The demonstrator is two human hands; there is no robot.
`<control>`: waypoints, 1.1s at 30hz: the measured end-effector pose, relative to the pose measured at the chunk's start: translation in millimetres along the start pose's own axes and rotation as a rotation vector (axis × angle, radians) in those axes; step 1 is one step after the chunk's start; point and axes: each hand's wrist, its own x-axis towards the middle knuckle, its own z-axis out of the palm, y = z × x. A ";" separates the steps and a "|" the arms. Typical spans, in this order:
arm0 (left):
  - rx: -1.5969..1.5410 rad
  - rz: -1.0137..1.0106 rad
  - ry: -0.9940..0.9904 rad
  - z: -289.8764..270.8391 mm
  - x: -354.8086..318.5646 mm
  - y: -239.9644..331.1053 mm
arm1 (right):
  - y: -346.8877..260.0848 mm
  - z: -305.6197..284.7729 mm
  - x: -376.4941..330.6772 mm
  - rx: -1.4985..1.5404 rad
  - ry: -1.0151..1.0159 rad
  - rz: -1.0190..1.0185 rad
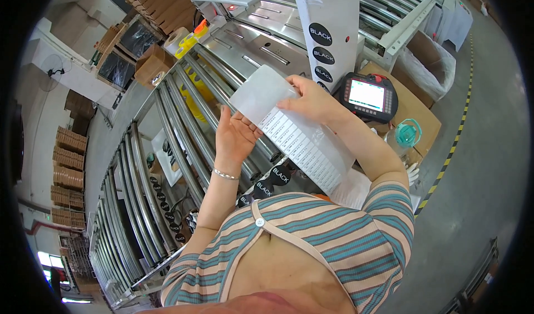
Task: Applying labels and packing lists to plastic containers on a factory floor.
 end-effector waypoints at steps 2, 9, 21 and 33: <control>-0.002 -0.072 -0.181 -17.3 3.0 -6.4 | -3.7 4.7 -1.9 0.018 0.035 -0.022; 0.298 0.085 0.166 -2.4 -15.9 -13.9 | -9.8 31.5 -14.9 -0.631 0.331 -0.351; 0.274 -0.086 0.116 -7.4 -22.5 -6.1 | 6.6 52.3 -22.4 -1.099 0.364 -0.814; 0.133 -0.040 0.025 13.7 -23.6 -5.4 | -3.4 42.5 -29.5 -0.995 0.380 -0.766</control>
